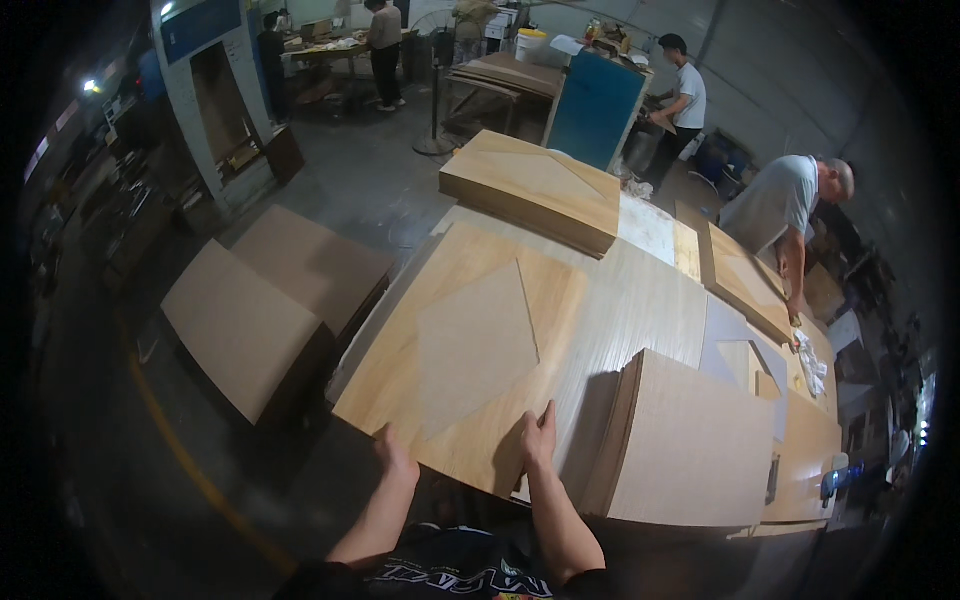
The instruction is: The person aligns wooden cutout boards and textured inserts on a workbench, fastens them together using a pneumatic nail gun, and stacks the assembled panels.
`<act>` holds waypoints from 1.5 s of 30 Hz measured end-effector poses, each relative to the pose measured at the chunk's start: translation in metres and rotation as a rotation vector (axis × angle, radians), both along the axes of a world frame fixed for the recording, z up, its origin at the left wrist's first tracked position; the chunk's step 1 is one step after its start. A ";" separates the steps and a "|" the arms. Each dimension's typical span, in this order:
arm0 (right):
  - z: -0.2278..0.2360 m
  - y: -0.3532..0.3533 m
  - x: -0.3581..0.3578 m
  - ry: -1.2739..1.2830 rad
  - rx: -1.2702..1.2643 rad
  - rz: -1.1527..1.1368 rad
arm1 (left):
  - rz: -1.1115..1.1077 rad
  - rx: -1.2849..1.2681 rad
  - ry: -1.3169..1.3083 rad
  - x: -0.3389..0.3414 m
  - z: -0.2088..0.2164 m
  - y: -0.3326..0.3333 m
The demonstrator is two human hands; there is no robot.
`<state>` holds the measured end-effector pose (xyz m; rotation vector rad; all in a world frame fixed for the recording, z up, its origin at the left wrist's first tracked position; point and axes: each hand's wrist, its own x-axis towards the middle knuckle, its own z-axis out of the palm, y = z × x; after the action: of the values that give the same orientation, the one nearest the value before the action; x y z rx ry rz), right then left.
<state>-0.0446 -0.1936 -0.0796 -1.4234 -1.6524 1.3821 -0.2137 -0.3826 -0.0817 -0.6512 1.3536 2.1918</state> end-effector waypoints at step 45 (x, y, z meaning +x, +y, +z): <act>-0.019 -0.099 0.023 -0.047 -0.075 -0.102 | -0.857 -0.528 0.401 -0.152 0.012 -0.079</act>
<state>-0.0211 -0.2922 -0.0982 -1.5715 -1.5486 1.3754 -0.3660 -0.4619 -0.0696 0.2306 1.9620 1.3026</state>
